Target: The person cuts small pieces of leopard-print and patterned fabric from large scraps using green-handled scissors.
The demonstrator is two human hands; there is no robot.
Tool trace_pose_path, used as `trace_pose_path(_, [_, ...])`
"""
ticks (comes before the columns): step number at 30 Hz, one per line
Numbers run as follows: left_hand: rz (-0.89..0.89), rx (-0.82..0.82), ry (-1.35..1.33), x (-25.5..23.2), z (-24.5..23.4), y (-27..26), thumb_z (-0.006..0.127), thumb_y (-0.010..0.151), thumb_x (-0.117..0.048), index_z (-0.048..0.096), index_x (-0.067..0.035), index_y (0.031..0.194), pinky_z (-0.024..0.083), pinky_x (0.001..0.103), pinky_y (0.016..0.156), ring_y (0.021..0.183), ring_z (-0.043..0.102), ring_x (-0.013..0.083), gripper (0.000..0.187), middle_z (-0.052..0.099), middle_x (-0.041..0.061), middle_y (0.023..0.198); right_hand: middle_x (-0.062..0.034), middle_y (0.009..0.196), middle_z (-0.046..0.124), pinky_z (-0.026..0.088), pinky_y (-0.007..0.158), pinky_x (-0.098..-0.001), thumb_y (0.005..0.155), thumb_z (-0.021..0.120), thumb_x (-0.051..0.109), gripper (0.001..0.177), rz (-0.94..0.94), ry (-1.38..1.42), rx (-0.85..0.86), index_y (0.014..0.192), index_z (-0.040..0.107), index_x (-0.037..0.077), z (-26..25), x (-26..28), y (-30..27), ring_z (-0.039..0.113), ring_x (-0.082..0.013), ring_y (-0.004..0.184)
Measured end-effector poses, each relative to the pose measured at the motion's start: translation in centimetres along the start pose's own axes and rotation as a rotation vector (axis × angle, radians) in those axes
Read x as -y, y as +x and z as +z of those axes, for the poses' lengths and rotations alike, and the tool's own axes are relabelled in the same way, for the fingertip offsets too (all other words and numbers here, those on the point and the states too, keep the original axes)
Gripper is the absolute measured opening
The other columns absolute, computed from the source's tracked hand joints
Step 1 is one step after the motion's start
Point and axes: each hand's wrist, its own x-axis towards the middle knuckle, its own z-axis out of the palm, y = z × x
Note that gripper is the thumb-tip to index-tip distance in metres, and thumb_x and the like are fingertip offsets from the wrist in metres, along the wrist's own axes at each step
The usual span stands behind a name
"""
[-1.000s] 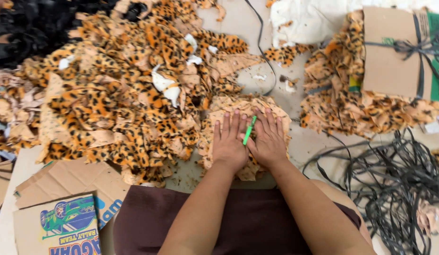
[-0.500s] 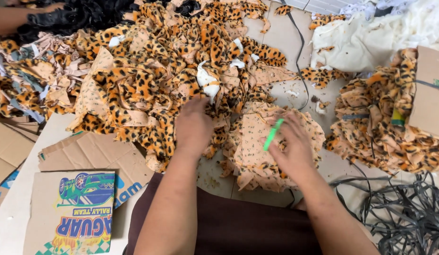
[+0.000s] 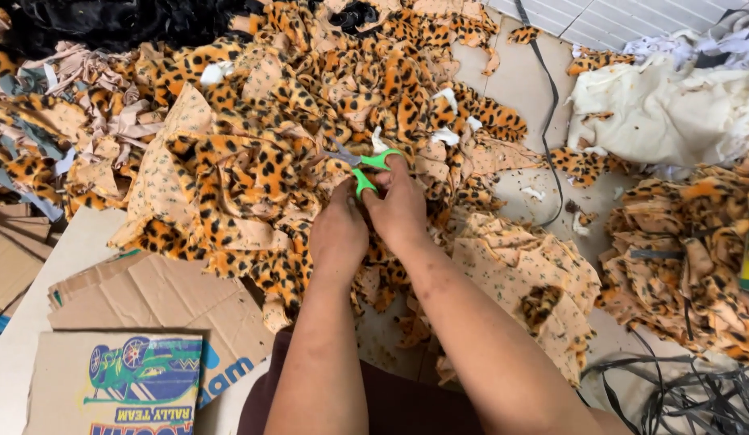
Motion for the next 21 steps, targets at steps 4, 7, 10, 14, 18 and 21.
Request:
trace_pose_path(4, [0.01,-0.034,-0.06,2.5,1.2,2.3,0.036,0.103,-0.019,0.056,-0.006,0.143,0.057,0.052,0.088,0.106,0.072,0.0412,0.047,0.076,0.02,0.104,-0.0077,0.098,0.073,0.057,0.083,-0.0376,0.086,0.069,0.013,0.04,-0.028,0.382,0.023,0.122,0.051,0.01,-5.4,4.9,-1.1,0.07,-0.021,0.091])
trace_pose_path(7, [0.087,-0.086,-0.082,3.8,2.3,3.1,0.04,0.101,-0.017,0.072,-0.013,0.119,0.058,0.049,0.076,0.091,0.074,0.0367,0.036,0.077,0.012,0.091,-0.0133,0.098,0.073,0.058,0.088,-0.0422,0.091,0.073,0.01,0.042,-0.126,0.636,0.098,0.127,0.052,0.006,-8.0,4.2,-0.5,0.07,-0.0269,0.091])
trace_pose_path(10, [-0.001,-0.149,-0.392,3.5,2.2,3.0,0.043,0.094,-0.023,0.074,-0.021,0.101,0.056,0.045,0.08,0.092,0.072,0.028,0.033,0.076,0.002,0.088,-0.0123,0.095,0.068,0.052,0.09,-0.0427,0.091,0.073,0.004,0.041,-0.219,0.649,0.144,0.125,0.05,0.004,-10.0,3.9,-1.1,0.064,-0.0279,0.092])
trace_pose_path(14, [-0.065,0.128,-0.784,2.0,0.7,1.0,0.035,0.099,-0.046,0.068,0.0,0.122,0.056,0.034,0.084,0.094,0.064,0.0224,0.061,0.07,0.016,0.103,-0.0173,0.102,0.071,0.055,0.084,-0.0406,0.087,0.064,-0.008,0.042,-0.243,0.579,0.287,0.126,0.05,0.003,-9.7,3.6,-5.0,0.069,-0.0258,0.091])
trace_pose_path(18, [-0.046,0.239,-0.694,3.0,3.2,2.8,0.059,0.094,-0.053,0.059,0.005,0.14,0.057,0.055,0.093,0.116,0.063,0.0398,0.073,0.062,0.029,0.125,-0.0208,0.118,0.072,0.061,0.081,-0.036,0.088,0.063,-0.007,0.047,-0.06,0.598,0.304,0.131,0.048,0.003,-7.2,0.9,-8.5,0.07,-0.0246,0.098])
trace_pose_path(21, [-0.005,0.139,-0.359,5.0,2.9,3.5,0.045,0.104,-0.03,0.054,0.003,0.145,0.055,0.061,0.092,0.121,0.062,0.0452,0.054,0.062,0.03,0.128,-0.0269,0.126,0.068,0.057,0.097,-0.0501,0.091,0.066,0.003,0.045,-0.008,0.545,0.336,0.134,0.052,0.002,-6.7,-0.9,-9.6,0.065,-0.0312,0.112])
